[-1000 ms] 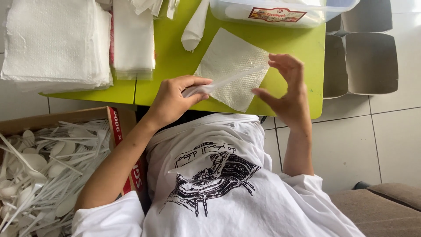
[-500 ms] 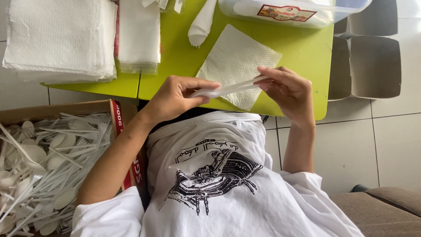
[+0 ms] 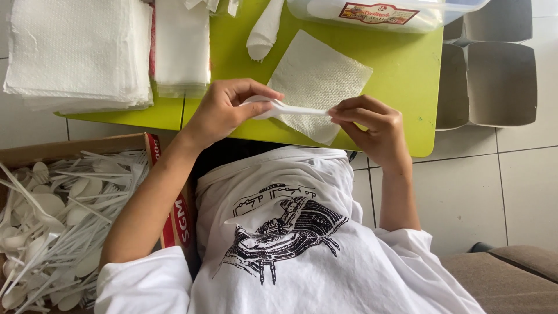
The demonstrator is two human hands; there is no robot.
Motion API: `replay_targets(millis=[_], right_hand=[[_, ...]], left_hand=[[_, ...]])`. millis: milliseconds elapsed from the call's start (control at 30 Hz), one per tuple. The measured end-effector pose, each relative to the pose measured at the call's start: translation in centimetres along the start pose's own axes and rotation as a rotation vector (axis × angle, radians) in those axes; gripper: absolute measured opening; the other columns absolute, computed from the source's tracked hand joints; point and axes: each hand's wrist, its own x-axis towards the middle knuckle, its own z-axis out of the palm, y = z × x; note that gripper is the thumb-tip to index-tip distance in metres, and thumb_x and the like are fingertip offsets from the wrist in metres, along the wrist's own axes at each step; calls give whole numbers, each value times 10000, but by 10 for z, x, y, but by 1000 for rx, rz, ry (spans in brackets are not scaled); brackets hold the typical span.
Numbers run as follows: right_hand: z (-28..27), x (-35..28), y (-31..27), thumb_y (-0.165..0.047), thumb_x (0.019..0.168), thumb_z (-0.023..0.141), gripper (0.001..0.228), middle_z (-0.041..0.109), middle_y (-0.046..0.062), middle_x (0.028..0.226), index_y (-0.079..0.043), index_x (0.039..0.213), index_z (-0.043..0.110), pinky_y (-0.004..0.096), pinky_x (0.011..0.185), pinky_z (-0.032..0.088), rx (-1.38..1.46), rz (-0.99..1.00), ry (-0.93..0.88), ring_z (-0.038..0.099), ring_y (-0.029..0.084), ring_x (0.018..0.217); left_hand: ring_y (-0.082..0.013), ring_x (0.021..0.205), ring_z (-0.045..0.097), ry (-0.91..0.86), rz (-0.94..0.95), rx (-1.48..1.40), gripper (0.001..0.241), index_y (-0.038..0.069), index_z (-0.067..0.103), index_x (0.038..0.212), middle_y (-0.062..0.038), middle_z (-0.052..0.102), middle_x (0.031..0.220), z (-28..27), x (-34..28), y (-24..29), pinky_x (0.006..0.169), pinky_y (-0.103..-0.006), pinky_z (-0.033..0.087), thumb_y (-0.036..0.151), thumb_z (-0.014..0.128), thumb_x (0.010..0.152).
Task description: Wrapping plastic spoons and forks individually in paper napkins at a steady pace.
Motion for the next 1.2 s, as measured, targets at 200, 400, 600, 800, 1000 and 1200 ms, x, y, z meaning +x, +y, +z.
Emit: replay_targets(millis=[200, 400, 600, 800, 1000, 1200], right_hand=[[12, -5, 13, 55, 914, 774, 98, 753, 125, 970, -32, 956, 789, 422, 755, 587, -194, -28, -16, 723, 340, 814], [28, -4, 15, 54, 902, 760, 114, 741, 134, 983, -31, 975, 780, 418, 773, 584, -172, -9, -7, 722, 349, 844], [19, -4, -1, 80, 915, 728, 141, 735, 125, 1009, -30, 981, 786, 392, 781, 569, -70, 102, 15, 734, 317, 862], [0, -5, 1, 148, 919, 733, 194, 743, 148, 957, -18, 976, 816, 377, 765, 586, -120, 101, 21, 745, 313, 842], [1, -11, 5, 177, 893, 734, 181, 741, 186, 941, 16, 934, 806, 423, 761, 600, -81, 141, -5, 741, 329, 813], [-3, -7, 4, 194, 894, 734, 208, 738, 195, 935, 25, 999, 798, 459, 793, 600, -64, 149, -20, 741, 355, 857]], left_hand=[[-125, 1037, 677, 35, -103, 33, 252, 61, 738, 1192, -102, 764, 1102, -5, 9, -20, 930, -273, 584, 82, 737, 941], [-195, 1065, 680, 97, 69, 229, 202, 48, 745, 1161, -136, 746, 1114, -21, 12, -27, 914, -346, 572, 78, 739, 961], [-135, 1001, 709, 173, 87, 322, 128, 96, 788, 1077, -86, 779, 1064, -15, 2, -12, 848, -299, 577, 103, 754, 953], [-365, 1045, 709, 184, 521, 1030, 120, 47, 767, 1038, -178, 723, 1180, 7, 2, -19, 936, -479, 562, 56, 710, 932], [-210, 940, 721, 23, 699, 1213, 204, 130, 763, 1017, -28, 749, 1006, 42, 7, -28, 956, -425, 529, 235, 812, 849], [-79, 735, 678, 92, 803, 1304, 169, 146, 702, 1125, 47, 599, 908, 41, 6, -47, 682, -202, 571, 75, 684, 972]])
